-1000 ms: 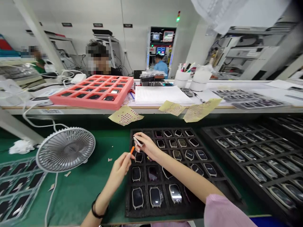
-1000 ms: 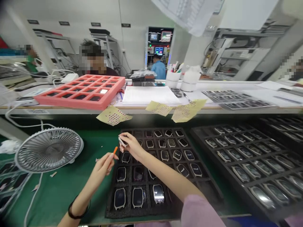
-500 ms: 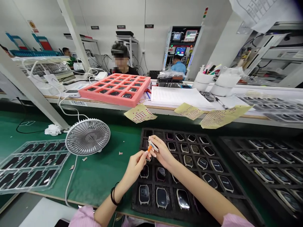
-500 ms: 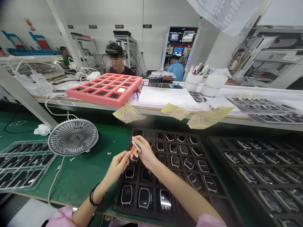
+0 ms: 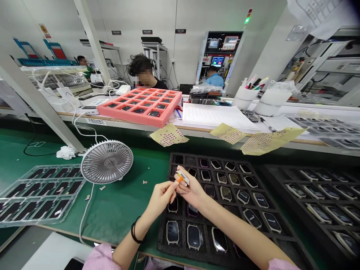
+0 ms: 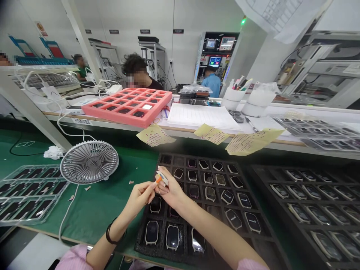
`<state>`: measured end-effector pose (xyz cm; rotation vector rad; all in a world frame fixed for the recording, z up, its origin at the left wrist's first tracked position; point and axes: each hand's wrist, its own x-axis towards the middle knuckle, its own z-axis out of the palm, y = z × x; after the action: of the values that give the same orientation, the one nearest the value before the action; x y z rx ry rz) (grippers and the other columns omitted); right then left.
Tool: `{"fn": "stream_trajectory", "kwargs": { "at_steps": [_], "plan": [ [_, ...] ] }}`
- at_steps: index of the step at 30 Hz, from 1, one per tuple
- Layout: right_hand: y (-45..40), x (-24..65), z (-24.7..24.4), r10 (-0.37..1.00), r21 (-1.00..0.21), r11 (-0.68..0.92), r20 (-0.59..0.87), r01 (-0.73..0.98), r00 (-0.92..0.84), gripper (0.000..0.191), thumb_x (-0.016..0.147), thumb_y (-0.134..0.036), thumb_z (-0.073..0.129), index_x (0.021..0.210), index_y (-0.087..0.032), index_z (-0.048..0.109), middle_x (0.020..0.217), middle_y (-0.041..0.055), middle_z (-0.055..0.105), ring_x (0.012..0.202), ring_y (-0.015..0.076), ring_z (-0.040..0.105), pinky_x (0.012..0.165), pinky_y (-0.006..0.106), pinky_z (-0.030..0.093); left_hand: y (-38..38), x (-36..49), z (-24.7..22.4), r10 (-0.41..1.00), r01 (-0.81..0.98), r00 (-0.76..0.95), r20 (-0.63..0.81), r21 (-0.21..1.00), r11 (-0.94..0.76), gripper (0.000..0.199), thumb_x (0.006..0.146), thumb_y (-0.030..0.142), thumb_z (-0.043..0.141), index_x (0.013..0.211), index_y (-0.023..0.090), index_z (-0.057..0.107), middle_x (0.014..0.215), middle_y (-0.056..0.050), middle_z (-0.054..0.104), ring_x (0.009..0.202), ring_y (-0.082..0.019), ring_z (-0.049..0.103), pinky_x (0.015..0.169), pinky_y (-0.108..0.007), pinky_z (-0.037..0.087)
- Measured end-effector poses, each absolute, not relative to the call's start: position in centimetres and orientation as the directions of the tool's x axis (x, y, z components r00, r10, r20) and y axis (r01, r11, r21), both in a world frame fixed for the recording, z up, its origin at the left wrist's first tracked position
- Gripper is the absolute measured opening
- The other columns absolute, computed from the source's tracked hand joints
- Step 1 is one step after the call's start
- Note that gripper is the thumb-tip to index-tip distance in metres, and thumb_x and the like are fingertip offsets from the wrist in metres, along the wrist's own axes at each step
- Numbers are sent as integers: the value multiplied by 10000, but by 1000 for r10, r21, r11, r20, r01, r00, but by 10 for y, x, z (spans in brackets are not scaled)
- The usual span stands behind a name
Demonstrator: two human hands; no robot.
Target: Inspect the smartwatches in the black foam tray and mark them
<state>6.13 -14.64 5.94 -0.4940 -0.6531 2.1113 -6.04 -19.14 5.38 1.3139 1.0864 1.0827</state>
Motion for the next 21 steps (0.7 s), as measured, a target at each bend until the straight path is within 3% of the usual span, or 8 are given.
{"fn": "stream_trajectory", "kwargs": {
  "at_steps": [7, 13, 17, 21],
  "plan": [
    [-147, 59, 58, 870, -576, -470, -174, -669, -461, 338, 668, -300, 789, 764, -225, 474, 372, -140, 413, 280, 15, 218, 324, 137, 173, -192, -57, 48, 989, -61, 149, -14, 998, 23, 567, 767, 671, 533, 719, 121, 663, 374, 76, 376, 329, -35, 229, 359, -195, 152],
    [-145, 57, 51, 866, -576, -483, -199, -659, -459, 384, 633, -302, 802, 736, -224, 441, 380, -140, 385, 292, 21, 222, 308, 137, 100, -189, -58, 40, 989, -104, 139, -56, 992, 71, 564, 743, 684, 551, 681, 128, 619, 361, 72, 411, 298, -24, 214, 336, -183, 143],
    [-147, 56, 51, 879, -634, -437, -151, -638, -452, 292, 714, -340, 720, 760, -223, 456, 370, -142, 346, 296, 24, 155, 308, 152, 132, -186, -63, 42, 998, -168, -5, -67, 984, 65, 544, 738, 693, 546, 643, 158, 536, 354, 100, 342, 305, -26, 181, 333, -178, 137],
    [-153, 54, 46, 904, -783, -348, -135, -515, -405, 310, 725, -390, 675, 923, -229, 498, 443, -127, 426, 324, 40, 261, 350, 165, 239, -184, -66, 41, 998, -45, -66, 4, 999, -7, 452, 753, 611, 593, 683, 178, 486, 458, 106, 322, 370, -39, 224, 368, -183, 182]
  ]
}}
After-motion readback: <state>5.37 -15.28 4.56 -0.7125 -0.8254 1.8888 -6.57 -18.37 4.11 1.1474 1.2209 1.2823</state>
